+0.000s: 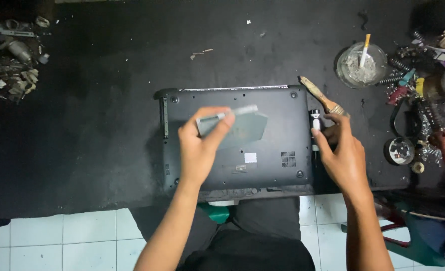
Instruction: The person is disassembling a laptop by removing screws from the back panel and extracting the optical drive using a screwdriver.
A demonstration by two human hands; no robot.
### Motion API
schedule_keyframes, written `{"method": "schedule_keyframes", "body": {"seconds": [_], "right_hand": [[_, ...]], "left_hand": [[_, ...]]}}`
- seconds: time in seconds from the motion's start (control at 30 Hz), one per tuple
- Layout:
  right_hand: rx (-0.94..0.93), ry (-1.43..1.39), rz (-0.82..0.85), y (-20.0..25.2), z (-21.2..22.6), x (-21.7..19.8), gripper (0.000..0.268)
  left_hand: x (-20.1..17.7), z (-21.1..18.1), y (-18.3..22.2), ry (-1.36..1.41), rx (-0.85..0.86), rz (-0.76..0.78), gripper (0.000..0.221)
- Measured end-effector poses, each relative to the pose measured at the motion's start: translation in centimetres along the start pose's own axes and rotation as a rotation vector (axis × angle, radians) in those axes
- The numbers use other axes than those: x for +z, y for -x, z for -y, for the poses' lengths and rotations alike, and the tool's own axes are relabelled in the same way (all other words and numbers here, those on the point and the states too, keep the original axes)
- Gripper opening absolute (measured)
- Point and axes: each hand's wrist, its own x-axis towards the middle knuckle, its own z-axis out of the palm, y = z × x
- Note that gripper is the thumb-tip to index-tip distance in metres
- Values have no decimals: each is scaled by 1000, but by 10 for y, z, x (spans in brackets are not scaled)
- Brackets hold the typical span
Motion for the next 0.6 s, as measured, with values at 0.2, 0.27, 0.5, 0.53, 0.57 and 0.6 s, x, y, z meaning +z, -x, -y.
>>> {"method": "schedule_keyframes", "body": {"seconds": [0.2,0.27,0.5,0.53,0.57,0.6], "right_hand": [[8,-46,88,-7,-19,0,54],[4,-85,77,-7,-6,-9,57],[309,-774,59,-36,-6,-14,59],[309,-773,60,-46,-11,-6,59],[254,-939,115,-55,-15,2,68],[199,-1105,172,-65,-20,11,79]], "left_hand": [[-9,-21,-37,-74,-89,87,24],[-14,-19,-44,-112,-82,120,26],[-15,0,-61,-450,-100,139,27],[-16,5,-60,-450,-100,138,27],[-17,10,-60,-517,17,140,24],[-19,15,-59,-584,136,143,22]]}}
